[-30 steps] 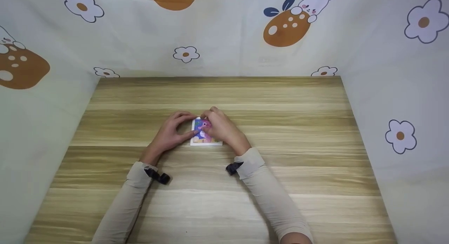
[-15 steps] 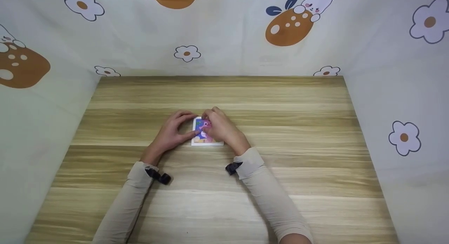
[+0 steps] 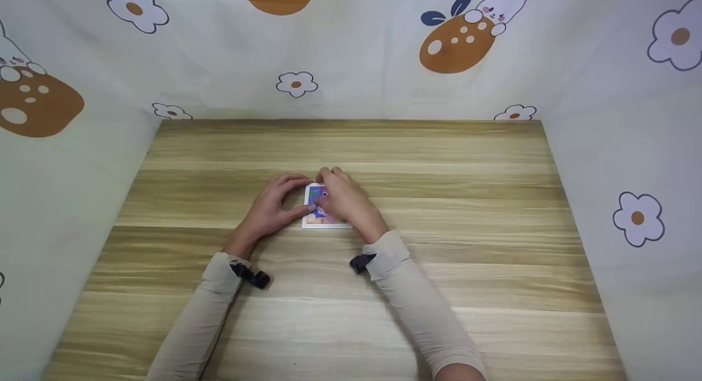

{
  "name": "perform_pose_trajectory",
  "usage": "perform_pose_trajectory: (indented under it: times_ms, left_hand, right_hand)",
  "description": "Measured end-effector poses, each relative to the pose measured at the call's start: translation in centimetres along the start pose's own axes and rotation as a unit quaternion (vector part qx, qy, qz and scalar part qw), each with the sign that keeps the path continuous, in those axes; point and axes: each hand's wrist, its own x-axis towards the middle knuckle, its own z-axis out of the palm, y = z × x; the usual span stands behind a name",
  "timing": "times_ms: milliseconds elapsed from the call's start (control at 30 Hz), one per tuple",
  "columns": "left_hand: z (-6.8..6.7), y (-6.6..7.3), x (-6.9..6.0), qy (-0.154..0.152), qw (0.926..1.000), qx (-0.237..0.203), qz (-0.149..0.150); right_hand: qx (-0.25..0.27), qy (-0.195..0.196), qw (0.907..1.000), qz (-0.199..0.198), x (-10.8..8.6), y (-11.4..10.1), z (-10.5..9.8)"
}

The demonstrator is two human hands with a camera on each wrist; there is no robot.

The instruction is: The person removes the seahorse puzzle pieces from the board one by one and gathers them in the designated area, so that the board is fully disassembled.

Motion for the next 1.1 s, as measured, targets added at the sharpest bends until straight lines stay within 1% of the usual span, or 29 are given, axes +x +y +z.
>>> perform_pose_trajectory:
  times_ms: [100, 300, 467, 733, 900, 1100]
  left_hand:
    - [0.0, 0.0, 0.0, -0.001, 1.0, 0.001, -0.001]
    - [-0.1, 0.1, 0.1, -0.004, 0.9999, 0.005, -0.011]
    - [-0.2, 0.4, 0.1, -0.011, 0.9998, 0.011, -0.016]
    - [0.2, 0.2, 0.2, 0.001, 0.9999, 0.003, -0.011]
    - [0.3, 0.2, 0.1, 0.0, 0.9999, 0.001, -0.011]
    - [0.0, 0.2, 0.2, 0.002, 0.9999, 0.004, -0.01]
  right_hand:
    - [0.001, -0.001, 1.0, 0.001, 0.1, 0.1, 0.0]
    - [-0.011, -0.011, 0.9996, -0.024, 0.2, 0.0, 0.1]
    - [-0.034, -0.013, 0.9988, -0.033, 0.2, -0.2, 0.1]
    - [-0.077, -0.002, 0.9964, -0.037, 0.6, -0.5, 0.2]
    - [-0.1, 0.002, 0.9942, -0.039, 0.8, -0.7, 0.2]
    - [-0.085, -0.008, 0.9957, -0.036, 1.2, -0.7, 0.3]
